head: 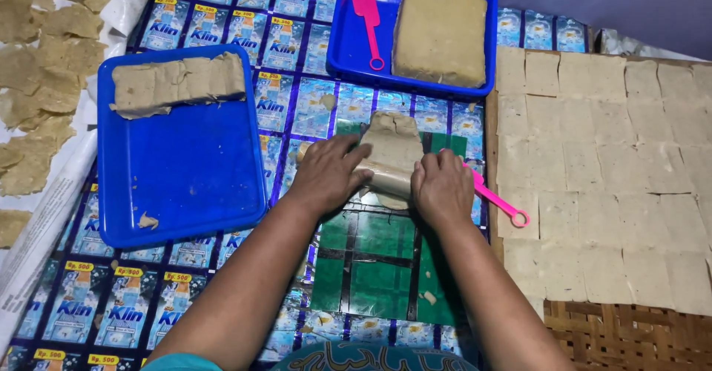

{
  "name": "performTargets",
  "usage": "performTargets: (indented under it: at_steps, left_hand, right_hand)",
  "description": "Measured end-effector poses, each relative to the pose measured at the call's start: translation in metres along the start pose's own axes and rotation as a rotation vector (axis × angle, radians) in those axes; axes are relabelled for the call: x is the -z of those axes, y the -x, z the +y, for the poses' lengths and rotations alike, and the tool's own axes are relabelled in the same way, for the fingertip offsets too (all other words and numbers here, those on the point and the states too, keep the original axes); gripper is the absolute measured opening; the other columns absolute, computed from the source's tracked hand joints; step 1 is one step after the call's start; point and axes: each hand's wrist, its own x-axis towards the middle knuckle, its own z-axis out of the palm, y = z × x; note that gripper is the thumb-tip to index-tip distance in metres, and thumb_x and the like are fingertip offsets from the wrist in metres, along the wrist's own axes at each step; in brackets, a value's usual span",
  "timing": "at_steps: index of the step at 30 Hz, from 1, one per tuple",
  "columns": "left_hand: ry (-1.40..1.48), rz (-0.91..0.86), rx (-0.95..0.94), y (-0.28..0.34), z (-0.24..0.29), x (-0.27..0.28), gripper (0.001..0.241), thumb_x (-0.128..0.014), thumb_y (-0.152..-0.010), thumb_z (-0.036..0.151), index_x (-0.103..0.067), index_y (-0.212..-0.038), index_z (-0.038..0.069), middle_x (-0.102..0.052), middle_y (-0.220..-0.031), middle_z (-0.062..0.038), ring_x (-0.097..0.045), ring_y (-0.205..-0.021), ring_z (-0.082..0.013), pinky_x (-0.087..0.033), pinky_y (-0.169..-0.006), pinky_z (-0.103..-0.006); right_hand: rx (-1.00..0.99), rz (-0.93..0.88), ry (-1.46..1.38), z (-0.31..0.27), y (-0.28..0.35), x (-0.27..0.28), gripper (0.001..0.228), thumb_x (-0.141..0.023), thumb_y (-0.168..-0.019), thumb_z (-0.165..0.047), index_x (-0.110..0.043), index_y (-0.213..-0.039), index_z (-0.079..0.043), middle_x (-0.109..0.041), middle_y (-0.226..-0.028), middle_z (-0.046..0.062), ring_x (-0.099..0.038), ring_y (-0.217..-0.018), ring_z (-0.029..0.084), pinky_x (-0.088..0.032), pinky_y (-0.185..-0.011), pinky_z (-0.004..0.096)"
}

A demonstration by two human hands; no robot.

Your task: Rolling out dough with a rolling pin and cutting it into square pieces for snack preparation.

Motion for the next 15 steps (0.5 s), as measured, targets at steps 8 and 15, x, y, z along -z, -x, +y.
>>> performTargets:
  at_steps: [8, 15]
  left_hand:
    - [-0.101, 0.101, 0.035, 0.021, 0.007, -0.029, 0.058, -0.036, -0.108, 0.046, -0.04, -0.153, 0.011, -0.036, -0.163, -0.019, -0.033, -0.152, -0.0352, -0.031, -0.118, -0.0494]
    - [-0.085, 0.13, 0.043, 0.043, 0.019, -0.029, 0.057, -0.035, -0.11, 0.041, -0.039, -0.156, 0.008, -0.036, -0.164, -0.02, -0.032, -0.152, -0.0367, -0.029, -0.118, -0.0493]
  right_hand:
    - [0.099, 0.066, -0.031, -0.01, 0.007, 0.017, 0.045, -0.041, -0.104, -0.026, -0.061, -0.141, -0.009, -0.041, -0.162, 0.02, -0.04, -0.147, 0.032, -0.022, -0.111, 0.056]
    - [0.057, -0.051, -0.017, -0.011, 0.026, 0.011, 0.056, -0.037, -0.104, -0.032, -0.048, -0.155, -0.012, -0.037, -0.169, 0.013, -0.029, -0.157, 0.03, 0.0, -0.119, 0.073]
